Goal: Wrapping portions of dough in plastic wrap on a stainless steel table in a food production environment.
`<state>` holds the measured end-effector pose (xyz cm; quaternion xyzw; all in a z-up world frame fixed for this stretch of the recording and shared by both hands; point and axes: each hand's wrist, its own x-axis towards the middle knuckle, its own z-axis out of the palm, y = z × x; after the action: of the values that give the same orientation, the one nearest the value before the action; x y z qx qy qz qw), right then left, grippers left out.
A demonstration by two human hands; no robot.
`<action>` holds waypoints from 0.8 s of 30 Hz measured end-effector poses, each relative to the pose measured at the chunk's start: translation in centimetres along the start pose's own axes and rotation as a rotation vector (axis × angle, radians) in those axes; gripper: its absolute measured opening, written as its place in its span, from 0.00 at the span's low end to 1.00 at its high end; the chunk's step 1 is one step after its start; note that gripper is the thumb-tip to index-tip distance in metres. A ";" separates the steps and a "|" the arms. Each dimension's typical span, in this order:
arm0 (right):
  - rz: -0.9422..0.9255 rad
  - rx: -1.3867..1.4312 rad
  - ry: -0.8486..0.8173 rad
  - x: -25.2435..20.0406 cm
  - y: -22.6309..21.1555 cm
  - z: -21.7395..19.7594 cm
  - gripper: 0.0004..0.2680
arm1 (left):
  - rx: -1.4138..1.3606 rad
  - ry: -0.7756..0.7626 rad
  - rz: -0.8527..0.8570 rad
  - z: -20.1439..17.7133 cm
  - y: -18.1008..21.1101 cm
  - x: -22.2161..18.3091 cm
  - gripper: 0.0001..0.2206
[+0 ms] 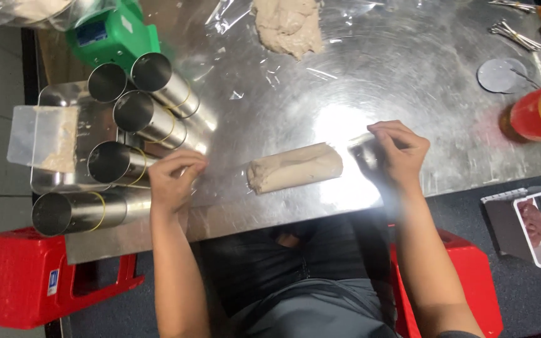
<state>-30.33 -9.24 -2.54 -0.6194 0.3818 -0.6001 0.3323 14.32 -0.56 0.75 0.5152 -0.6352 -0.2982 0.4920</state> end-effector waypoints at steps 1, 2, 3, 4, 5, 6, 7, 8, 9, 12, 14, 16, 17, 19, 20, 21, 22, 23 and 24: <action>0.011 0.002 0.011 0.1 -0.2 0.4 0.05 | -0.010 0.066 0.022 0.1 0.4 -0.2 0.06; 0.009 -0.001 0.014 0.2 -0.8 0.7 0.05 | -0.013 0.063 0.025 0.3 0.8 -0.5 0.06; 0.041 0.005 0.031 0.3 -1.5 1.1 0.05 | -0.015 0.069 0.012 0.4 1.1 -0.8 0.08; 0.072 0.012 0.044 0.4 -2.2 1.5 0.06 | -0.015 0.080 -0.002 0.4 1.5 -1.2 0.13; 0.070 0.012 0.043 0.3 -2.2 1.5 0.06 | -0.016 0.081 0.000 0.4 1.6 -1.6 0.13; 0.072 0.003 0.045 0.3 -2.1 1.6 0.06 | -0.019 0.106 -0.043 0.4 1.7 -2.0 0.13; 0.075 -0.006 0.046 0.3 -2.1 1.7 0.06 | -0.022 0.130 -0.086 0.3 1.8 -2.4 0.13; 0.073 -0.002 0.045 0.4 -2.2 1.7 0.06 | -0.019 0.133 -0.084 0.2 1.3 -2.7 0.13; 0.083 -0.007 0.046 0.6 -2.4 1.8 0.06 | 0.006 0.172 -0.085 0.1 0.9 -3.1 0.11; 0.097 -0.012 0.045 0.4 -2.0 1.5 0.06 | 0.016 0.218 -0.062 0.1 1.4 -3.3 0.08; 0.097 -0.012 0.045 0.4 -1.9 1.3 0.05 | -0.001 0.226 -0.032 0.5 2.9 -2.8 0.08; 0.088 -0.004 0.037 0.6 -2.0 1.2 0.04 | 0.007 0.209 -0.009 1.2 4.8 -1.9 0.06; 0.086 -0.005 0.040 0.7 -2.9 1.4 0.04 | 0.007 0.208 -0.007 1.2 4.3 -2.0 0.06; 0.073 -0.033 0.038 1.0 -4.5 1.8 0.03 | 0.026 0.258 -0.013 1.3 3.1 -2.2 0.02; 0.072 -0.034 0.041 1.0 -4.8 1.8 0.03 | 0.026 0.255 -0.010 1.2 3.1 -2.3 0.02; 0.080 -0.028 0.047 1.0 -5.0 1.9 0.04 | 0.036 0.235 -0.020 1.0 3.1 -2.4 0.02; 0.090 -0.023 0.053 1.0 -5.2 1.9 0.04 | 0.045 0.215 -0.031 1.0 3.0 -2.5 0.02; 0.089 -0.024 0.056 1.1 -5.8 2.1 0.04 | 0.044 0.213 -0.030 0.9 4.2 -2.4 0.02; 0.111 -0.032 0.059 1.0 -6.4 2.2 0.03 | 0.059 0.196 -0.017 0.9 5.3 -2.5 0.02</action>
<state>-27.63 -7.15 3.38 -0.5847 0.4348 -0.5924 0.3438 11.50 3.23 4.39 0.5617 -0.5881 -0.2318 0.5338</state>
